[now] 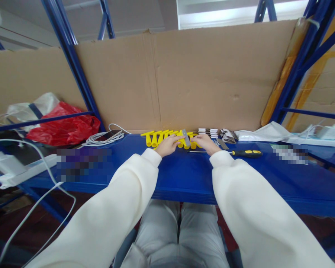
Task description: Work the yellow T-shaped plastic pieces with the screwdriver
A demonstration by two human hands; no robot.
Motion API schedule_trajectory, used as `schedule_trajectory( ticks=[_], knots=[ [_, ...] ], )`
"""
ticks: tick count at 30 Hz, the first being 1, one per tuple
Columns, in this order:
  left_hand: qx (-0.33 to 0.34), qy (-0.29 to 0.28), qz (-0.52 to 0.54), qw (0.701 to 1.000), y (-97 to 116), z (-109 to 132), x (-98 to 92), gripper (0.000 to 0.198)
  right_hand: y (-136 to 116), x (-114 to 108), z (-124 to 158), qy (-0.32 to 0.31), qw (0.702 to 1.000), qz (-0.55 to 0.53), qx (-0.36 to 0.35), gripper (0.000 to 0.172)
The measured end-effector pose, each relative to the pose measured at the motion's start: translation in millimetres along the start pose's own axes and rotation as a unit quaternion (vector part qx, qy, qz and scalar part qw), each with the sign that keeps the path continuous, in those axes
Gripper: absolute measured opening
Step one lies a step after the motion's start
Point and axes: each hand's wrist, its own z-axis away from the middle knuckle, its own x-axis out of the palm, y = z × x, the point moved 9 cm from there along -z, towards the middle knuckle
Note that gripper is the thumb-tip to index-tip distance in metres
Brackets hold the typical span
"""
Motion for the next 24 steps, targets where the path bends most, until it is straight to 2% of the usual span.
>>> schedule_trajectory(
  ticks=[2,5,9,15,20,24],
  knots=[
    [-0.002,0.0,-0.003,1.0,0,0,-0.3,0.048,8,-15,-6,0.042,0.998,0.047,0.008,0.016],
    [-0.007,0.002,-0.007,1.0,-1,0,-1.6,0.048,17,-35,-11,0.087,0.978,0.187,0.012,0.015],
    [-0.011,0.001,-0.014,1.0,1,1,-3.9,0.048,27,-48,-9,0.089,0.941,0.325,0.039,0.022],
    [-0.005,0.004,-0.01,1.0,4,1,-3.8,0.046,39,-46,-8,0.05,0.917,0.388,0.076,0.023],
    [-0.003,0.017,0.005,1.0,2,-1,-3.0,0.045,42,-40,-13,0.025,0.903,0.426,0.047,0.035],
    [0.001,0.011,0.004,1.0,2,-1,-2.0,0.046,43,-35,-14,0.003,0.897,0.44,0.039,0.031]
  ],
)
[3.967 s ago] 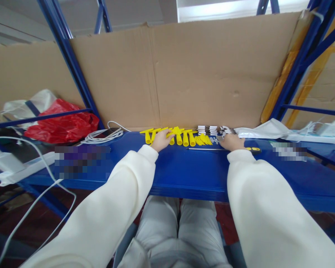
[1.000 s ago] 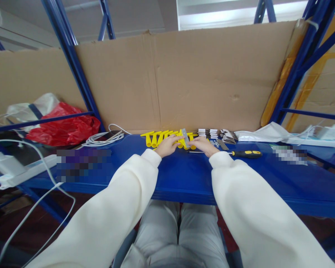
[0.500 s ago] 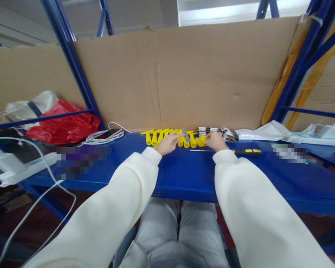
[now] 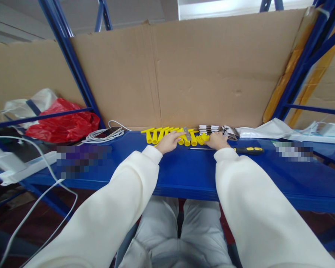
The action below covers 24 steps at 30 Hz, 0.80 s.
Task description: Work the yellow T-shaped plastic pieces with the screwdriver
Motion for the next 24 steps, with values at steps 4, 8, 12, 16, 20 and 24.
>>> schedule_trajectory(
  ticks=[4,8,12,16,20,24],
  knots=[
    [0.002,-0.002,0.001,1.0,0,0,0.7,0.046,-3,0,0,-0.004,1.0,0.005,-0.006,0.023],
    [0.006,-0.001,0.006,1.0,0,-1,1.6,0.046,-1,2,0,-0.006,1.0,0.01,0.007,0.023],
    [0.005,-0.001,0.013,1.0,0,-1,1.7,0.044,-1,0,0,0.007,1.0,0.007,0.003,0.028],
    [0.002,-0.014,0.008,1.0,0,-1,3.4,0.045,-3,-6,5,0.014,1.0,0.007,0.009,0.033],
    [0.01,-0.021,0.004,1.0,0,-2,5.8,0.045,1,-22,10,0.068,0.996,-0.028,0.051,0.034],
    [0.017,-0.025,0.002,1.0,-2,-3,8.9,0.045,12,-41,15,0.167,0.971,-0.144,0.09,0.033]
  ],
)
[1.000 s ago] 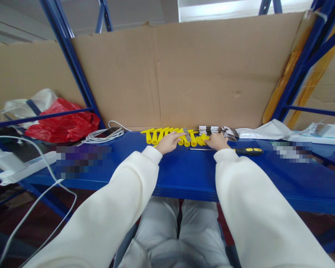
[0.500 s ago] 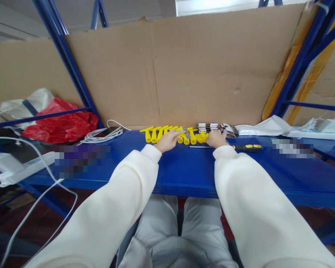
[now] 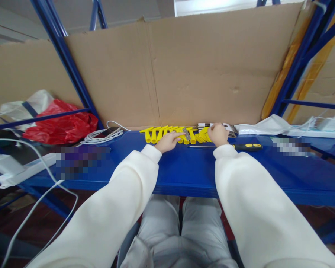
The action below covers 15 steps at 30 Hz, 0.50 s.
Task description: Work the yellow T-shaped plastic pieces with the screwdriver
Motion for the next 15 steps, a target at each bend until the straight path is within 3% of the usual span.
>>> schedule_trajectory(
  ticks=[5,7,10,12,15],
  knots=[
    [0.01,0.002,0.006,1.0,-1,-1,2.3,0.045,8,-5,1,0.023,0.97,-0.226,0.09,0.038],
    [0.011,0.002,0.011,1.0,-2,-1,2.8,0.044,10,0,7,0.016,0.933,-0.329,0.145,0.037],
    [0.011,-0.002,0.012,1.0,-2,-2,3.9,0.044,9,14,18,-0.016,0.86,-0.457,0.227,0.02],
    [0.013,-0.007,0.008,1.0,-2,-2,4.9,0.044,6,27,26,-0.056,0.809,-0.517,0.273,0.009],
    [0.02,-0.007,0.01,1.0,-2,-3,5.6,0.044,0,40,32,-0.122,0.757,-0.565,0.306,0.009]
  ],
)
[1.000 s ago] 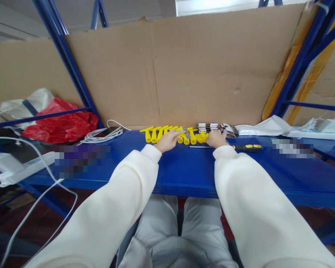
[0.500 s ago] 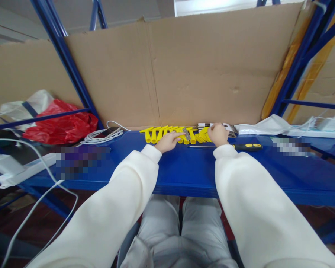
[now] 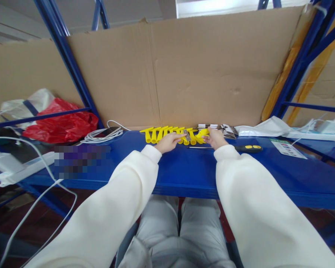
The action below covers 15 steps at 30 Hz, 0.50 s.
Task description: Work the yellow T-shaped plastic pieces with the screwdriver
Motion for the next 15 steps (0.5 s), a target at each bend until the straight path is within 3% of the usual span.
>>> schedule_trajectory(
  ticks=[5,15],
  knots=[
    [0.002,0.001,0.011,1.0,-1,-1,1.2,0.043,6,14,-1,-0.074,0.995,-0.051,0.05,0.022],
    [-0.002,-0.01,0.01,1.0,-1,-1,2.3,0.04,-6,18,-15,-0.131,0.989,-0.066,-0.033,0.025]
  ],
)
